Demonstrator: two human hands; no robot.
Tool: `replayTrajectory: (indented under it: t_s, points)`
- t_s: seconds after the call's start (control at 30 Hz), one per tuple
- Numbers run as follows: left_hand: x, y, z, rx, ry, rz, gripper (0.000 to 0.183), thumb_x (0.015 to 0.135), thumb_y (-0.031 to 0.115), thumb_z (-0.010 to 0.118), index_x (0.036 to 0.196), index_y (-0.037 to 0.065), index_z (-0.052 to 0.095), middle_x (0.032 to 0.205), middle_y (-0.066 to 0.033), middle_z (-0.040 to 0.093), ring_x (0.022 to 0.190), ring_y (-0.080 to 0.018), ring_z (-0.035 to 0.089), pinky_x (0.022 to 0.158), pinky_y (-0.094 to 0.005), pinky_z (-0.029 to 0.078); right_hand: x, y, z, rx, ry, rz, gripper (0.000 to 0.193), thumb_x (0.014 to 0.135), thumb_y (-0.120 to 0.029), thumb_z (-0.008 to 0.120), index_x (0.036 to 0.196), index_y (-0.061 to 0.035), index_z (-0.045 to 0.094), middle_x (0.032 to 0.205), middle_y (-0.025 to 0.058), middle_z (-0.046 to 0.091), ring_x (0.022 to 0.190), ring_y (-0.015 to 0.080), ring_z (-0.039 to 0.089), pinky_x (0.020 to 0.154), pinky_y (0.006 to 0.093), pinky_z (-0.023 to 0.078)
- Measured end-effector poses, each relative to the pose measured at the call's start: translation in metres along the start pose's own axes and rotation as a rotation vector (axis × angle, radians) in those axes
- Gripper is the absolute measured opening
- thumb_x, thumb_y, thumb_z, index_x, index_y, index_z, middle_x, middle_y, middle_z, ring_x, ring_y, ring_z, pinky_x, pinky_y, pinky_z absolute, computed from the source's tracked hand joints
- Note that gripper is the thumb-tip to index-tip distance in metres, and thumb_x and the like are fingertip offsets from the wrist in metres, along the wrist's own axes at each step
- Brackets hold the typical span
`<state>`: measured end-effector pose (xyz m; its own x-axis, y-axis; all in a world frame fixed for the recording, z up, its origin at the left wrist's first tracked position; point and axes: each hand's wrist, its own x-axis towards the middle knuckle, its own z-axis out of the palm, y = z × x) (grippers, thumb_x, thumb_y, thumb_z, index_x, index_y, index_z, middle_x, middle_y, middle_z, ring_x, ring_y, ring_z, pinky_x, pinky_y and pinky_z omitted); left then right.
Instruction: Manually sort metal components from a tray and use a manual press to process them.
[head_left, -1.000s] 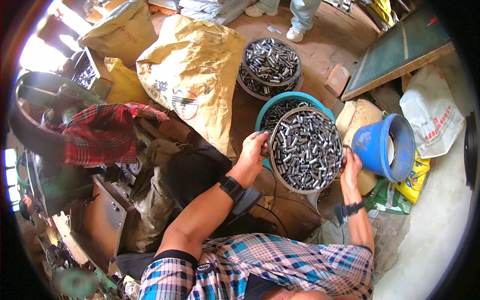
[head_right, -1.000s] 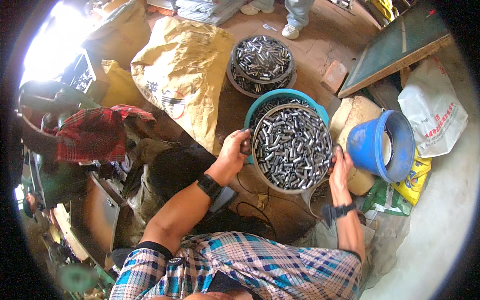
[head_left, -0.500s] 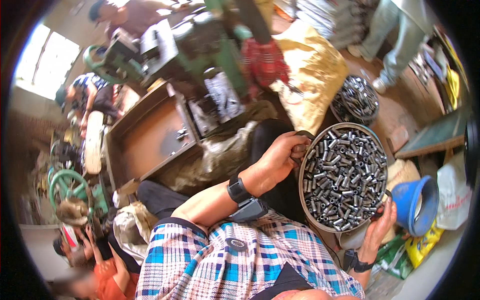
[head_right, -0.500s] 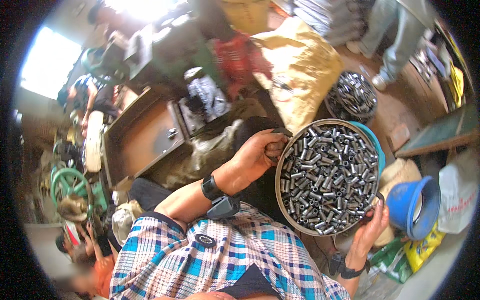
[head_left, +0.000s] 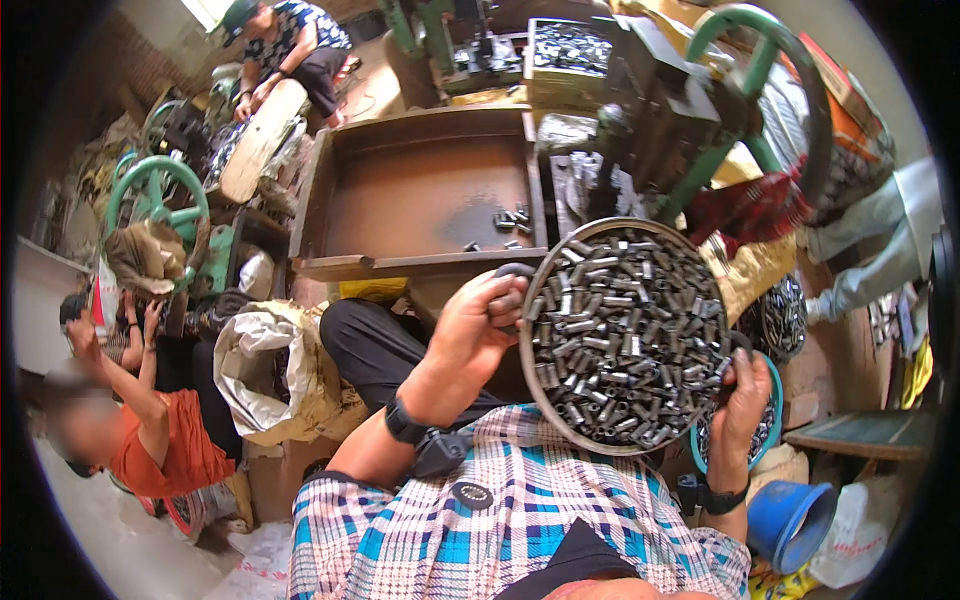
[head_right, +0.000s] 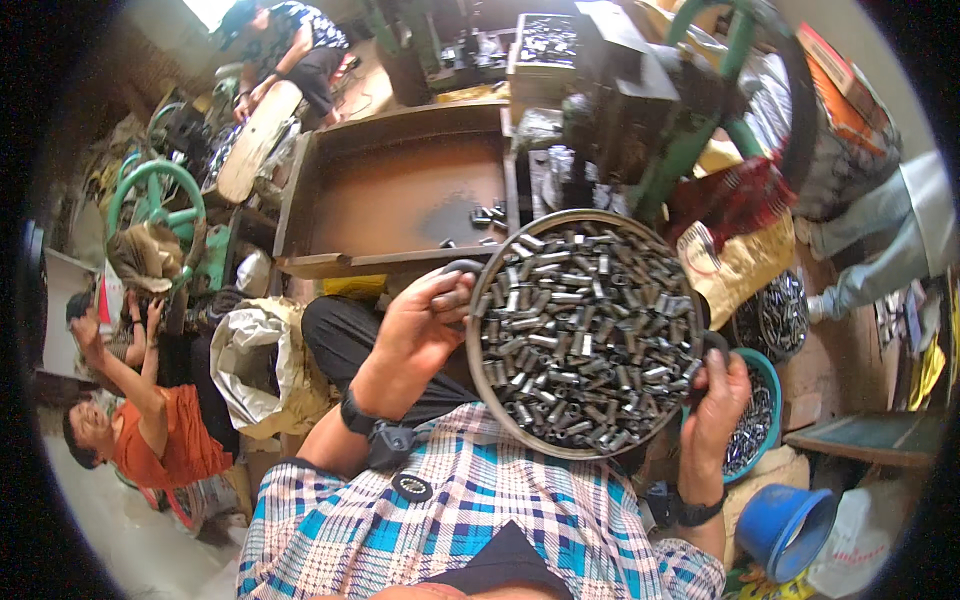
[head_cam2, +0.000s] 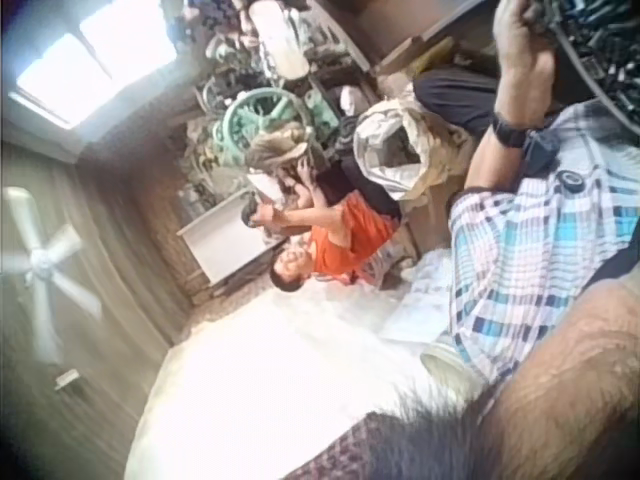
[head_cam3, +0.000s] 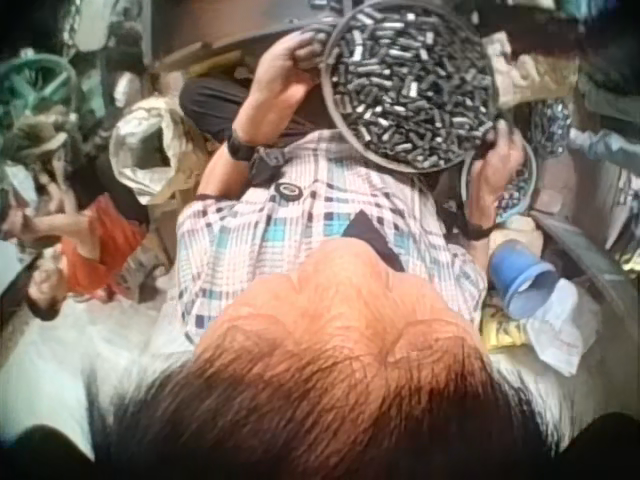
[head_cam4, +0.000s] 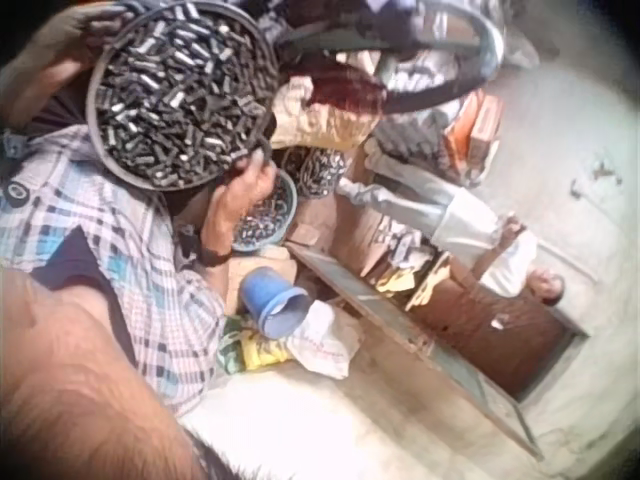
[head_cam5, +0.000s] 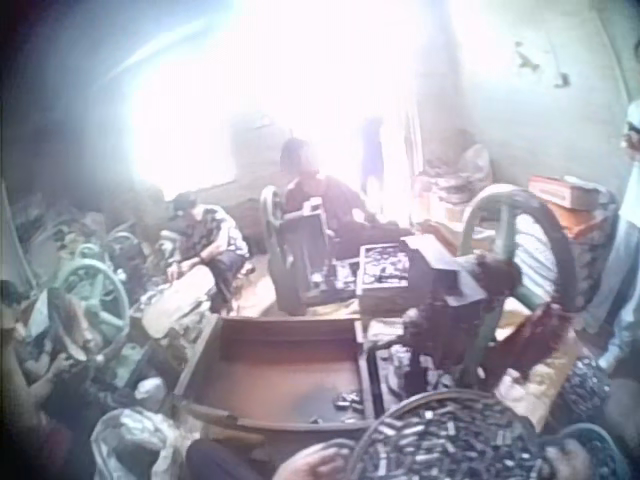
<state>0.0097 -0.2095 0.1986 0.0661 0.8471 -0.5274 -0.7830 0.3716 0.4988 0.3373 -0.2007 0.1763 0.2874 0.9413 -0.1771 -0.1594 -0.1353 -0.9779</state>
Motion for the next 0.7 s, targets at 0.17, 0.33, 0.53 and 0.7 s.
replayTrajectory:
  t_s: [0.17,0.33,0.53,0.7]
  points:
    - [-0.06,0.037,-0.087,-0.13,0.166,0.235,0.014,0.092,0.014,0.048,0.09,0.002,0.055,0.055,0.0085,0.034,0.048,-0.0028,0.029,0.05,-0.0194,0.028,-0.017,0.03,0.096,-0.078,-0.253,0.21,0.01,0.09,-0.012,0.053,0.081,-0.0094,0.056,0.064,-0.0052,0.049,0.055,0.0021,0.042,0.051,0.0177,0.033]
    - [-0.093,0.069,-0.129,-0.296,0.327,0.326,0.014,0.091,0.01,0.049,0.091,-0.004,0.053,0.057,0.0068,0.038,0.049,-0.0033,0.035,0.053,-0.0191,0.036,-0.018,0.044,0.172,-0.019,-0.42,0.279,0.011,0.091,-0.01,0.049,0.083,-0.0055,0.054,0.064,-0.0038,0.05,0.055,0.003,0.043,0.052,0.0181,0.036]
    - [-0.098,0.08,-0.154,-0.328,0.414,0.323,0.017,0.09,0.01,0.05,0.093,-0.006,0.05,0.059,0.0059,0.039,0.051,-0.0033,0.036,0.051,-0.0162,0.035,-0.018,0.06,0.206,-0.065,-0.479,0.344,0.01,0.092,-0.011,0.047,0.088,-0.0046,0.054,0.062,-0.0035,0.048,0.053,0.0026,0.041,0.049,0.0168,0.034]
    - [-0.094,0.086,-0.154,-0.389,0.428,0.323,0.018,0.09,0.007,0.05,0.097,-0.009,0.047,0.063,0.0029,0.039,0.053,-0.004,0.036,0.05,-0.0148,0.033,-0.011,0.059,0.216,-0.04,-0.494,0.304,0.011,0.092,-0.008,0.047,0.092,-0.0022,0.056,0.062,-0.0037,0.047,0.054,0.0023,0.041,0.05,0.0168,0.036]
